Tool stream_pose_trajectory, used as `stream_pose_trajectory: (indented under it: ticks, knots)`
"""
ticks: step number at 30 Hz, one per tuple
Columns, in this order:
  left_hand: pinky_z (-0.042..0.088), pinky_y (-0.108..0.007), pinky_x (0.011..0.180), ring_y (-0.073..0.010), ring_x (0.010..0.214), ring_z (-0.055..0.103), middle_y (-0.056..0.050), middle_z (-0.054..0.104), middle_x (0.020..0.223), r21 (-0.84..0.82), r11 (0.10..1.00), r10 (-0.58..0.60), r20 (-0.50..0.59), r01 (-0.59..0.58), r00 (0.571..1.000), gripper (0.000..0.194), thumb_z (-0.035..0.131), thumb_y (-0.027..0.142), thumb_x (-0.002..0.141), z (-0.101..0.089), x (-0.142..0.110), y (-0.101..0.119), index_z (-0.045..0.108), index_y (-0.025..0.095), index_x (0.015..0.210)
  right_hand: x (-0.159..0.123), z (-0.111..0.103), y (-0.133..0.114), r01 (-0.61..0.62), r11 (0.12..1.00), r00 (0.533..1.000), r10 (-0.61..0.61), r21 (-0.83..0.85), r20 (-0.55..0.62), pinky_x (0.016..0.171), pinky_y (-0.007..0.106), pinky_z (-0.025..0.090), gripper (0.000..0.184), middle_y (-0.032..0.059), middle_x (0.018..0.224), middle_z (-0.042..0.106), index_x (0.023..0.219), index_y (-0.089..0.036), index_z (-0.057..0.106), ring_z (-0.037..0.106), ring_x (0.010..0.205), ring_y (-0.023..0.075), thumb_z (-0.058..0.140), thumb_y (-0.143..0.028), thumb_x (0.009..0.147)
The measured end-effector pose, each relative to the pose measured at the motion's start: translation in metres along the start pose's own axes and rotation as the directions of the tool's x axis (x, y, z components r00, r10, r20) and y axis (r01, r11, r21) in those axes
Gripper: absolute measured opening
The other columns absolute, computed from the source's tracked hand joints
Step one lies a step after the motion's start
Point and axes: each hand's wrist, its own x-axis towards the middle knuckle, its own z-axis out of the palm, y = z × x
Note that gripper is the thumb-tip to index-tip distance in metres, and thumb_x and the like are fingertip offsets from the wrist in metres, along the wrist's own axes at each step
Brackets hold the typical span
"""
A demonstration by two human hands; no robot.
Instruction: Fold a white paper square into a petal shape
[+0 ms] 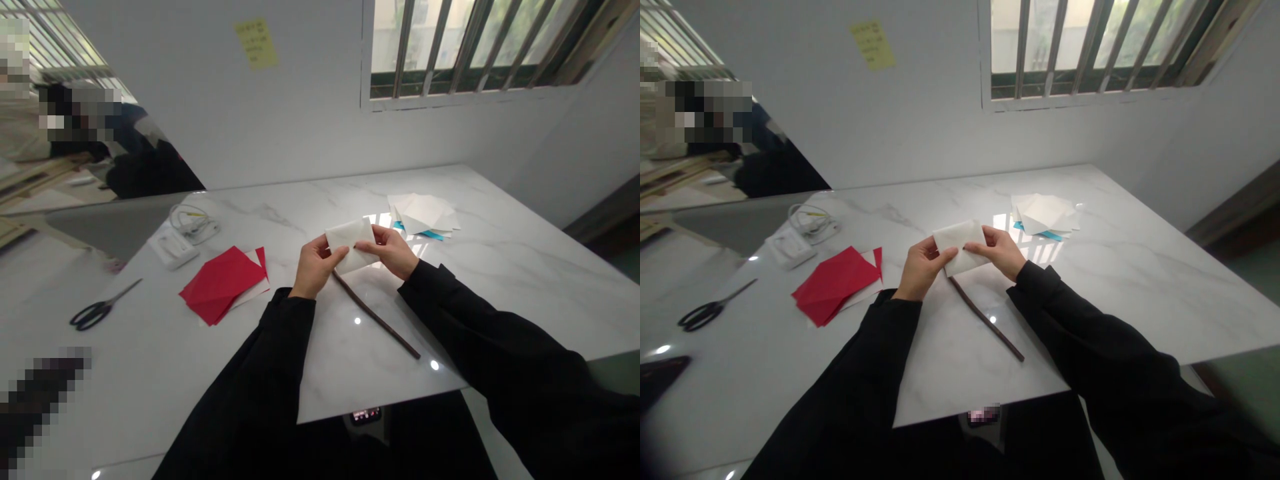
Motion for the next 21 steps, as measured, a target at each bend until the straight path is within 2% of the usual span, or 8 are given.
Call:
stream_pose_trajectory:
  ticks: [13, 21]
  knots:
    - [0.065, -0.037, 0.077, -0.0259, 0.089, 0.078, -0.01, 0.083, 0.1, 0.026, 0.993, 0.118, 0.012, -0.118, 0.993, 0.05, 0.094, 0.047, 0.074, 0.0068, -0.0039, 0.0019, 0.08, 0.014, 0.109, -0.0007, -0.0033, -0.0017, 0.015, 1.0, 0.999, -0.016, 0.023, 0.047, 0.088, 0.038, 0.063, 0.051, 0.0053, 0.101, 0.083, 0.112, -0.02, 0.08, 0.076, 0.095, 0.0236, 0.099, -0.044, 0.072]
    - [0.066, -0.037, 0.077, -0.0261, 0.088, 0.078, -0.01, 0.084, 0.098, -0.002, 0.994, 0.113, 0.0, -0.113, 0.994, 0.048, 0.095, 0.045, 0.073, 0.007, -0.0032, 0.0017, 0.08, 0.014, 0.107, -0.0014, -0.0048, -0.0068, 0.04, 0.998, 0.997, -0.037, -0.046, 0.063, 0.087, 0.04, 0.065, 0.052, 0.0051, 0.1, 0.083, 0.11, -0.019, 0.081, 0.077, 0.093, 0.0239, 0.101, -0.041, 0.068]
